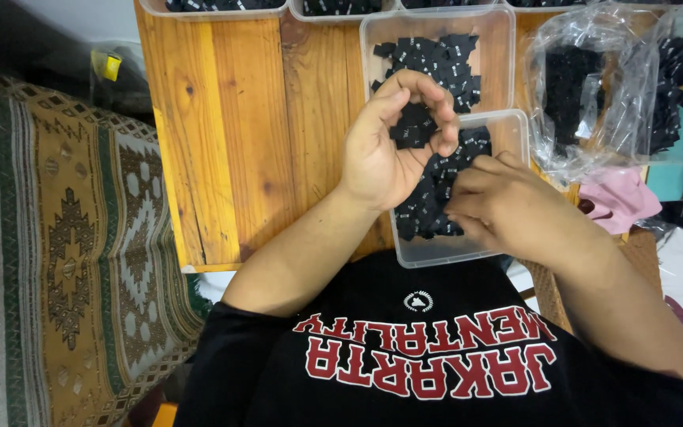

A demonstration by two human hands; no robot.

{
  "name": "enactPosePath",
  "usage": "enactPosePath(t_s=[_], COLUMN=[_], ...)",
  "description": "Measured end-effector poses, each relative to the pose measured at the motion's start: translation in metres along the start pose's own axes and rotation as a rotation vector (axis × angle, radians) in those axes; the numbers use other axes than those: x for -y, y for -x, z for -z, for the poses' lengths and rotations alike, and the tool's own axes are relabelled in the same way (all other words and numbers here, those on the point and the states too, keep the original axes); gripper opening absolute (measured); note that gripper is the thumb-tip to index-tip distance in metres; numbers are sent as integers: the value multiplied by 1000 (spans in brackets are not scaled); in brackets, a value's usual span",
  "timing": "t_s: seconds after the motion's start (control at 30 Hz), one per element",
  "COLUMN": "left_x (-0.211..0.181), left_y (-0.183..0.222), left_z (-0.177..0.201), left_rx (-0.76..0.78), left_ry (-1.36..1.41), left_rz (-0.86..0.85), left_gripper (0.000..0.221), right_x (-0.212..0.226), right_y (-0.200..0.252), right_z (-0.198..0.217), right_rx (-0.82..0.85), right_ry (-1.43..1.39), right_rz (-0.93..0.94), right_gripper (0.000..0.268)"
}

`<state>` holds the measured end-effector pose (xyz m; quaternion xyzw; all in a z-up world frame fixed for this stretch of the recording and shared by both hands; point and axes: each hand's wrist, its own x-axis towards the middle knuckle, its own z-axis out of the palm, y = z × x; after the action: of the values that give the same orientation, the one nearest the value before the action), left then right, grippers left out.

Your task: Sort and inspect small black plastic components into plastic containers on a wooden table

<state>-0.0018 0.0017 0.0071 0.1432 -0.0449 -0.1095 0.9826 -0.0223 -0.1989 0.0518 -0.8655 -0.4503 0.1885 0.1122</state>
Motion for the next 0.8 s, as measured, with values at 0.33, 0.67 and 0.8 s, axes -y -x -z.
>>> enactPosePath(t_s=[0.33, 0.67, 0.8], left_x=[0, 0, 2], left_y=[0, 1, 2], left_z=[0, 1, 1], left_rx=[2, -17, -5], left_ry=[2, -27, -61], left_rz=[12, 44, 42], left_gripper=[26, 26, 27], right_x=[-4, -5, 2], right_y=[3, 5, 5], right_z=[12, 21, 27], right_rx=[-188, -183, -251], right_ry=[-448, -578, -615], right_rz=[16, 58, 25], right_gripper=[9, 11, 10])
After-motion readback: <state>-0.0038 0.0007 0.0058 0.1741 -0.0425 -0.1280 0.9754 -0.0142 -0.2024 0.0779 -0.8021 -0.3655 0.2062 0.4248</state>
